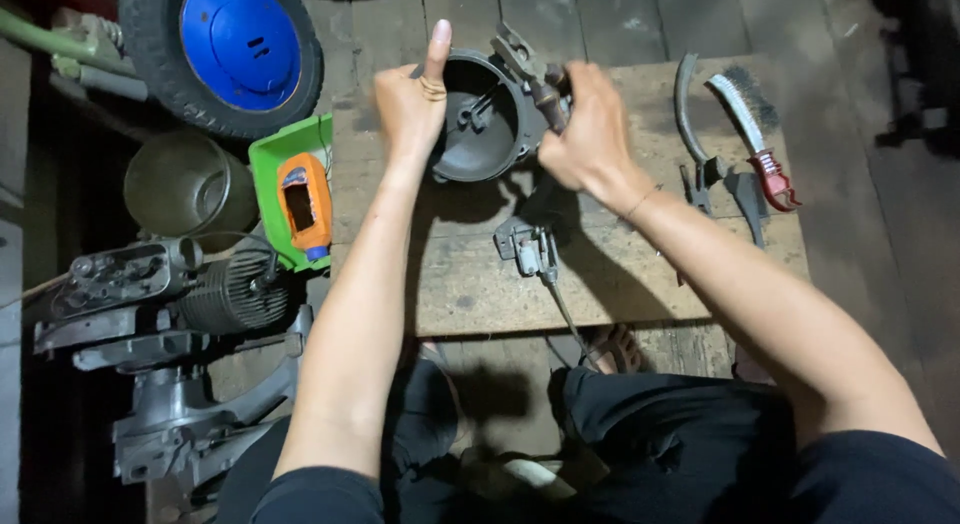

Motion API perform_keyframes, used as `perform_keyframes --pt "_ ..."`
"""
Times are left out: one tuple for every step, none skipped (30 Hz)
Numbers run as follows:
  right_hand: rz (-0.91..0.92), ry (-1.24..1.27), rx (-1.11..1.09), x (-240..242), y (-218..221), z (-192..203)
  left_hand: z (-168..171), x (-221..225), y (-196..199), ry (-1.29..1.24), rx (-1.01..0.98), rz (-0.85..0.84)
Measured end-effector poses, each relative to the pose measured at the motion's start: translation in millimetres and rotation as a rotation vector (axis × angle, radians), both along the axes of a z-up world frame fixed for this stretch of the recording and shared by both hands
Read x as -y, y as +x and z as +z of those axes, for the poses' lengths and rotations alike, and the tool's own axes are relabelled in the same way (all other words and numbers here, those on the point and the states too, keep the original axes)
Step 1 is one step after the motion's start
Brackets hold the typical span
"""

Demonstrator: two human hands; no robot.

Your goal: Inspecting and cleaning motorcycle drum brake components using a wire brush and pliers.

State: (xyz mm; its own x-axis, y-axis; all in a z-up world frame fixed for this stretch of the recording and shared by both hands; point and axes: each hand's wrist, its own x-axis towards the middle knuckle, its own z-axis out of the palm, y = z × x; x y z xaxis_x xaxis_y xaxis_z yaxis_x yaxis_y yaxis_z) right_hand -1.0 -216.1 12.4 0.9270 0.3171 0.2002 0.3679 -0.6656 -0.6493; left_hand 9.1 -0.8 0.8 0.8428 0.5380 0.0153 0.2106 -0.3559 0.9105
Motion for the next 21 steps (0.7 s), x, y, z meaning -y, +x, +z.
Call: perform_keyframes --pt "0.000 -0.001 0.001 2 1 6 14 2 -4 -0.001 0.001 0.000" --pt "-0.021 0.022 -0.036 5 1 12 27 4 -8 -0.022 -0.004 -0.035" --pt "-0.039 0.043 -0.077 5 1 17 39 5 -14 -0.045 -0.012 -0.068" --pt "-0.036 0.043 -0.078 3 -2 19 35 5 -15 -0.045 -0.014 -0.065" --pt "-0.067 0.032 -0.131 0 -3 23 32 5 -14 -0.077 0.000 -0.078" --pt "-0.097 0.022 -0.184 -2 -5 27 29 6 -13 -0.108 0.014 -0.091" --pt "-0.099 0.022 -0.180 -1 -4 27 27 4 -12 -0.108 0.018 -0.094" --pt "-0.087 0.012 -0.174 0 -3 28 24 3 -11 -0.145 -0.045 -0.121" --pt "-0.072 0.005 -0.171 0 -3 27 21 0 -10 -0.180 -0.110 -0.145" --pt "-0.072 0.007 -0.170 0 -1 26 19 -1 -8 -0.178 -0.108 -0.144" --pt "-0.055 0.001 -0.140 0 -2 24 15 -2 -9 -0.148 -0.115 -0.123" --pt "-0.038 -0.005 -0.110 -1 -2 22 11 -3 -9 -0.119 -0.122 -0.101" --pt "-0.036 -0.005 -0.108 0 0 18 14 -1 -10 -0.119 -0.121 -0.099" --pt "-0.028 -0.034 -0.059 0 3 15 16 0 -9 -0.109 -0.120 -0.035" --pt "-0.024 -0.063 -0.013 1 4 10 18 2 -10 -0.099 -0.123 0.026" --pt "-0.025 -0.062 -0.015 3 4 6 16 2 -11 -0.098 -0.125 0.025" --pt "-0.014 -0.077 0.030 6 5 1 13 3 -11 -0.104 -0.129 0.020" --pt "-0.003 -0.091 0.076 8 6 -4 11 4 -10 -0.109 -0.134 0.015" --pt "-0.003 -0.093 0.075 8 7 -4 11 6 -10 -0.111 -0.135 0.015" --pt "-0.008 -0.089 0.047 7 8 -5 10 8 -10 -0.164 -0.133 0.028" --pt "-0.014 -0.082 0.017 5 8 -7 10 9 -11 -0.214 -0.133 0.040"
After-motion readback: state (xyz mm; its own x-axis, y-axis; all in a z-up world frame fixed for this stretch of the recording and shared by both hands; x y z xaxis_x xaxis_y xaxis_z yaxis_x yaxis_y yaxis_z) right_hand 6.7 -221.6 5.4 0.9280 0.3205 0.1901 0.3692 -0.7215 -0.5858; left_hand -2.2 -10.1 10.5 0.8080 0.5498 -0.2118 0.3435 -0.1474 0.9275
